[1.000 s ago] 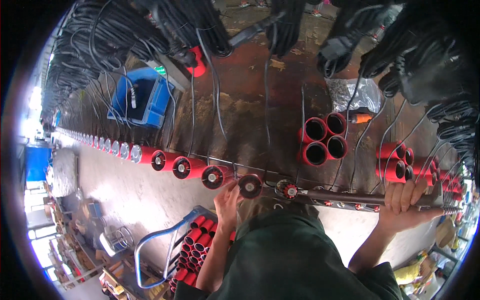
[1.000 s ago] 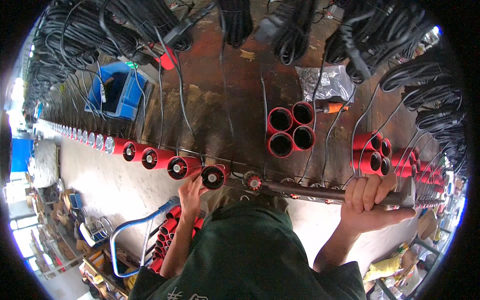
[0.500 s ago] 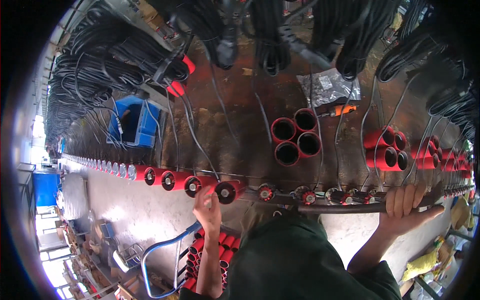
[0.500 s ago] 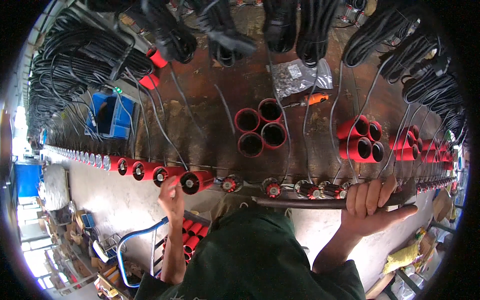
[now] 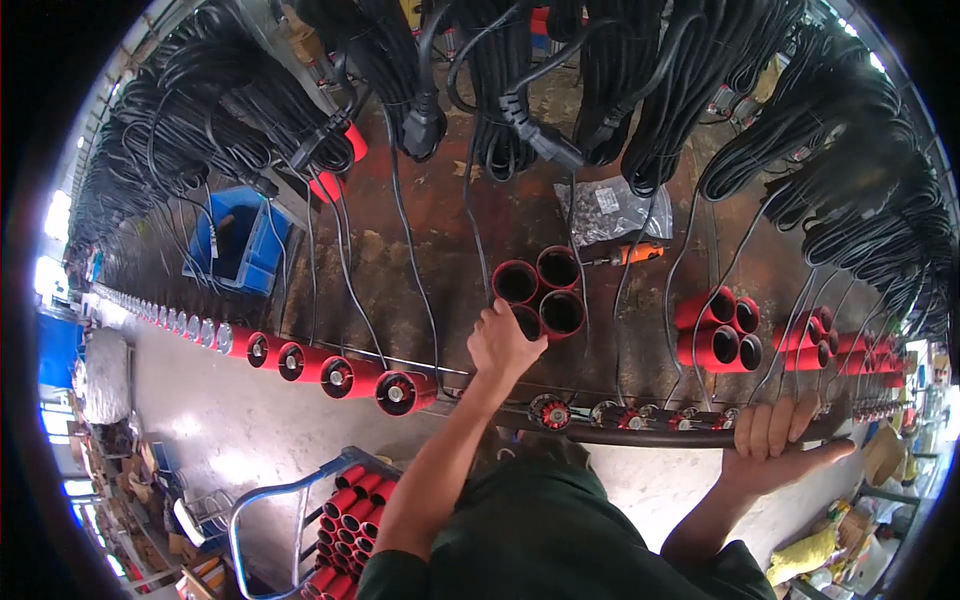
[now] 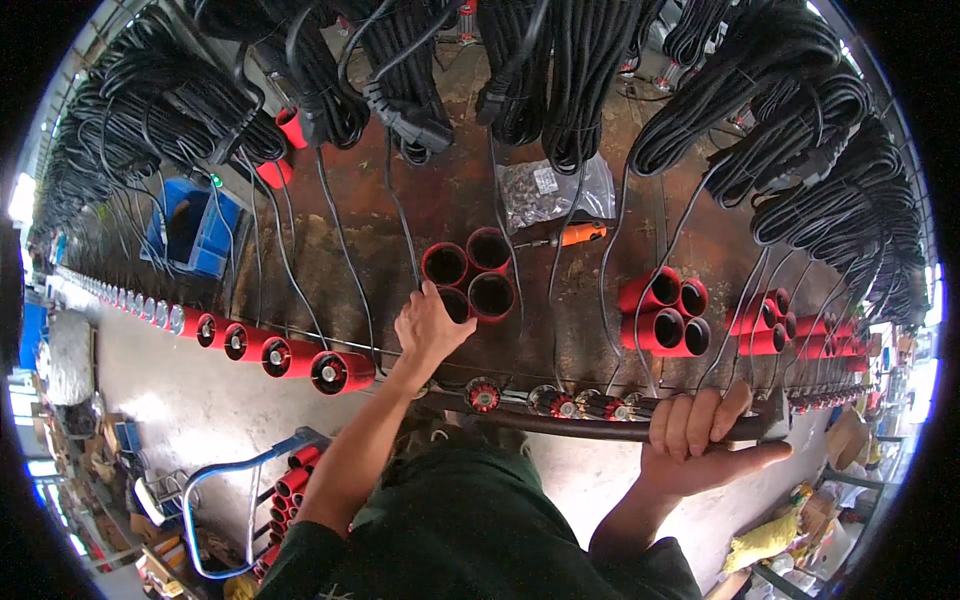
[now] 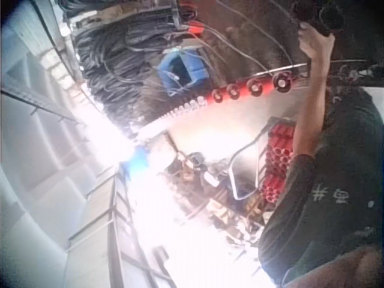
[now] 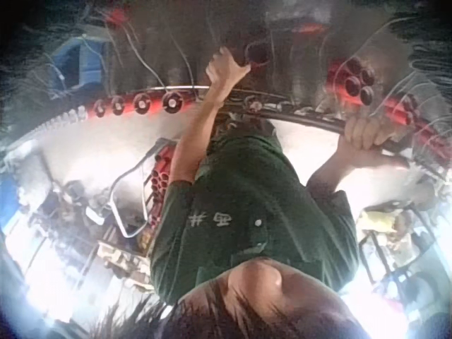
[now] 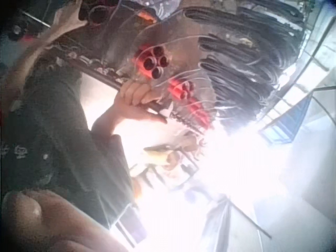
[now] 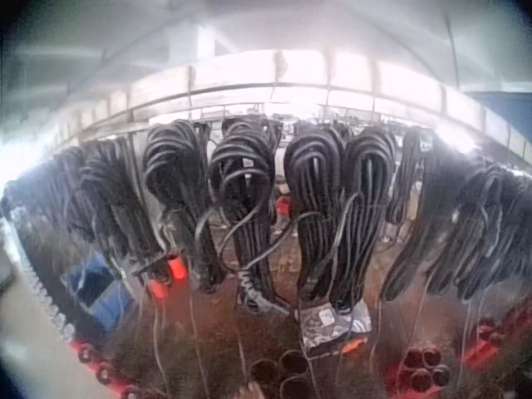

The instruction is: The person assembles industrial cables by inserting metal components into red cylindrical housings using a mallet.

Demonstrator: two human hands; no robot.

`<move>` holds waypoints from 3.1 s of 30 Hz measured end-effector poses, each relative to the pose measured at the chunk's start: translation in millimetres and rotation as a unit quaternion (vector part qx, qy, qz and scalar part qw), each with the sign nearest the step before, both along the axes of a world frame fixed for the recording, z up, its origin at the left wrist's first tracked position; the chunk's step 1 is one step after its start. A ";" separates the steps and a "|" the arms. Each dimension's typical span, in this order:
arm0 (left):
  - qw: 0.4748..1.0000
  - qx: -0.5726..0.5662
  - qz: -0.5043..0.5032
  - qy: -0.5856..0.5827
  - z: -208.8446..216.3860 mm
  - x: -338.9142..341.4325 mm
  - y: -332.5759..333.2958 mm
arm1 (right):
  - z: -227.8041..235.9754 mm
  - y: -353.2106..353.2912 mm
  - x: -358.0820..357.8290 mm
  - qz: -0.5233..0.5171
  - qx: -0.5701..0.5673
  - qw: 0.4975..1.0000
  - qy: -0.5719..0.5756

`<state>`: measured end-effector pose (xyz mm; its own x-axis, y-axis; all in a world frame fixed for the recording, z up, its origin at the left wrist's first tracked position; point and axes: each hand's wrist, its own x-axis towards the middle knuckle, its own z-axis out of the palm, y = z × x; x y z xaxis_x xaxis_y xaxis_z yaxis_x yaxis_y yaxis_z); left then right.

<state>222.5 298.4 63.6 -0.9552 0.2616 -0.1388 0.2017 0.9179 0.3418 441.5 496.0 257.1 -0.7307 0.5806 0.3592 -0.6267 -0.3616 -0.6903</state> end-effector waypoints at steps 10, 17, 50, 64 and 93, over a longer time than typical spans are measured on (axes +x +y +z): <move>0.746 0.631 -0.147 -0.154 125.9 22.1 -109.0 | 10.0 31.1 -2.8 -0.022 -0.021 0.998 -0.053; 0.785 0.612 0.024 -0.096 82.9 79.0 -78.1 | 58.4 56.5 -40.1 0.117 -0.059 0.991 0.037; 0.736 0.632 0.159 -0.184 78.4 93.7 -116.5 | -18.3 -159.3 -217.4 0.513 0.245 0.822 -0.038; 0.762 0.587 0.132 -0.240 39.3 87.7 -118.6 | -44.4 -162.3 -217.7 0.458 0.135 0.879 -0.025; 0.866 0.474 0.035 -0.155 -111.9 100.5 -155.1 | -18.1 -142.0 -186.7 0.323 0.196 0.898 -0.226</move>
